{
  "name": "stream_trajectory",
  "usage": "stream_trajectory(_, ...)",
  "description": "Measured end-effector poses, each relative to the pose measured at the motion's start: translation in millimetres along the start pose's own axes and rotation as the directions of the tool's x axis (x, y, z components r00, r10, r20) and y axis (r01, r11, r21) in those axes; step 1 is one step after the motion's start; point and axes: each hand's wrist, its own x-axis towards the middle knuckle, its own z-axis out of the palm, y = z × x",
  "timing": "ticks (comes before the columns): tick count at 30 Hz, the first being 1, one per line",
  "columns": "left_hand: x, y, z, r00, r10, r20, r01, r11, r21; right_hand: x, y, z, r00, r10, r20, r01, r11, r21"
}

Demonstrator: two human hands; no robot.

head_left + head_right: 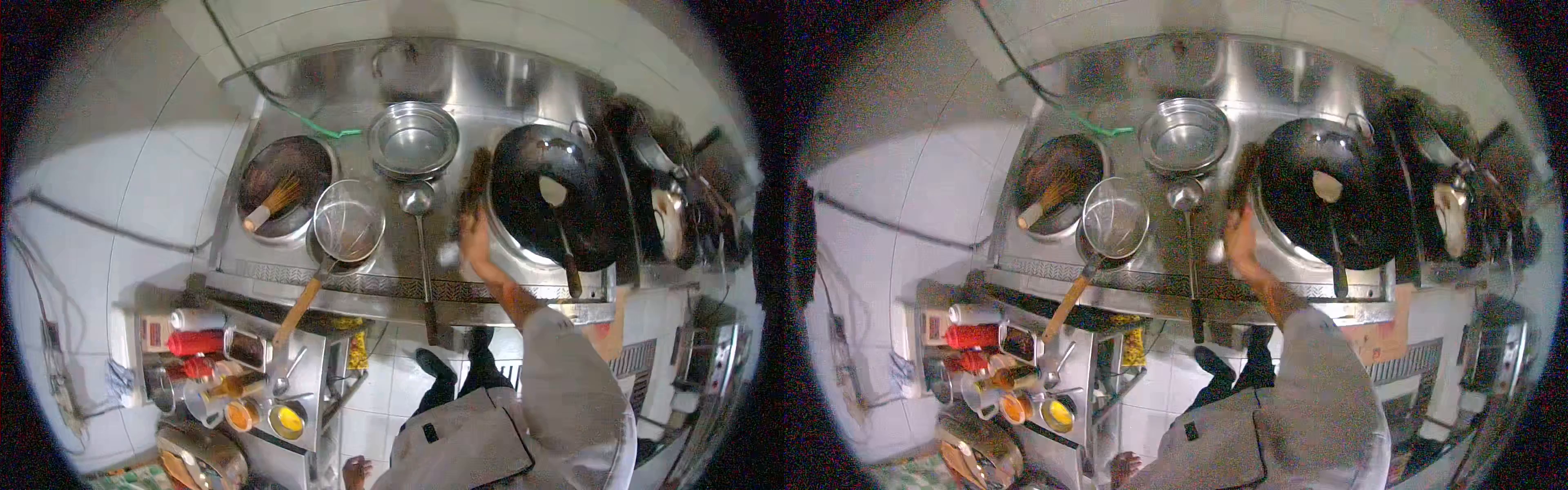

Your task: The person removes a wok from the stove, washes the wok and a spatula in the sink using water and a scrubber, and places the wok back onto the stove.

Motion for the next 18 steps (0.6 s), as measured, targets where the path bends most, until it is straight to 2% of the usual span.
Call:
stream_trajectory(1,4,4,-8,0.973,-0.082,-0.214,0.130,0.966,0.224,28,6,14,0.986,0.130,0.101,-0.128,0.991,-0.029)
stream_trajectory(2,-2,1,-3,0.941,-0.029,-0.337,0.158,0.919,0.362,56,11,28,0.946,0.256,0.199,-0.244,0.966,-0.083)
stream_trajectory(3,-6,-3,4,0.928,0.031,-0.372,0.137,0.898,0.418,66,36,43,0.898,0.359,0.254,-0.286,0.916,-0.281)
stream_trajectory(5,-13,-1,11,0.915,0.051,-0.401,0.156,0.872,0.465,31,71,47,0.879,0.411,0.240,-0.349,0.900,-0.261)
stream_trajectory(6,-14,2,13,0.913,0.050,-0.404,0.164,0.863,0.477,0,88,40,0.866,0.436,0.246,-0.402,0.898,-0.178)
stream_trajectory(7,-12,4,14,0.915,0.048,-0.401,0.166,0.861,0.481,-37,101,27,0.846,0.464,0.261,-0.480,0.877,-0.004)
stream_trajectory(8,-9,6,13,0.919,0.042,-0.393,0.170,0.856,0.489,-76,115,8,0.786,0.524,0.329,-0.608,0.752,0.254)
stream_trajectory(9,-5,10,12,0.922,0.032,-0.386,0.177,0.852,0.493,-112,121,-22,0.694,0.578,0.430,-0.715,0.485,0.503)
stream_trajectory(10,1,15,11,0.926,0.023,-0.378,0.180,0.851,0.493,-145,117,-63,0.598,0.609,0.521,-0.768,0.250,0.590)
stream_trajectory(11,8,17,10,0.931,0.021,-0.363,0.178,0.845,0.504,-153,61,-134,0.520,0.612,0.596,-0.834,0.513,0.202)
stream_trajectory(12,15,22,10,0.939,0.020,-0.342,0.167,0.844,0.509,-171,60,-170,0.737,0.399,0.546,-0.558,0.814,0.159)
stream_trajectory(14,31,33,13,0.955,0.018,-0.296,0.147,0.839,0.524,-165,9,-217,0.769,0.377,0.516,-0.428,0.903,-0.021)
stream_trajectory(16,47,46,21,0.972,0.003,-0.236,0.130,0.828,0.545,-145,-37,-233,0.642,0.568,0.515,-0.607,0.787,-0.112)
stream_trajectory(18,65,57,33,0.987,-0.027,-0.158,0.112,0.821,0.560,-119,-50,-218,0.678,0.410,0.611,-0.250,0.909,-0.333)
